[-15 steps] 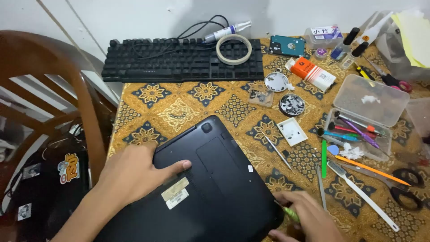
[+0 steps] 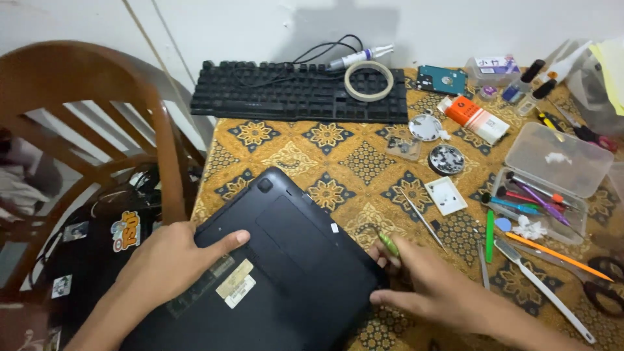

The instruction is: Removing screws from the bottom casing of a laptop using a precision screwdriver to disassemble it.

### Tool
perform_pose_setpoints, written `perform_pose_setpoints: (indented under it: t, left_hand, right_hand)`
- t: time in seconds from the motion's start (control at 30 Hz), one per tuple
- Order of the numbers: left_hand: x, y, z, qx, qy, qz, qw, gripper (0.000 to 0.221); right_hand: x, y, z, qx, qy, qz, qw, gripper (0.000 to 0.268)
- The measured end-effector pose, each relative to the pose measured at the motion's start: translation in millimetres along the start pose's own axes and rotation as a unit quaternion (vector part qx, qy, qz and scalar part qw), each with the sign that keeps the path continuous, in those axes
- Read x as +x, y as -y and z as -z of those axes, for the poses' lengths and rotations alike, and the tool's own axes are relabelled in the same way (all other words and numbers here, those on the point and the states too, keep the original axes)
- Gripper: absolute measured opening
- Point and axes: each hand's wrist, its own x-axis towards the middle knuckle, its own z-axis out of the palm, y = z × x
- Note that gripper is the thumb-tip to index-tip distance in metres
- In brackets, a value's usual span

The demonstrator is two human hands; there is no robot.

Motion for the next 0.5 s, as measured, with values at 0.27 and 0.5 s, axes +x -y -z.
perform_pose_setpoints:
  t: [0.27, 0.5]
  left_hand:
    - [-3, 7, 25, -0.143, -0.053, 0.023, 0.988, 0.076]
    - [-7, -8, 21, -0.308, -0.125, -0.057, 0.941, 0.057]
  right_hand:
    - [33, 79, 26, 0.312, -0.171, 0.025, 0.934, 0.036]
    - [130, 73, 39, 0.414, -0.335, 0.179, 0.828, 0.041]
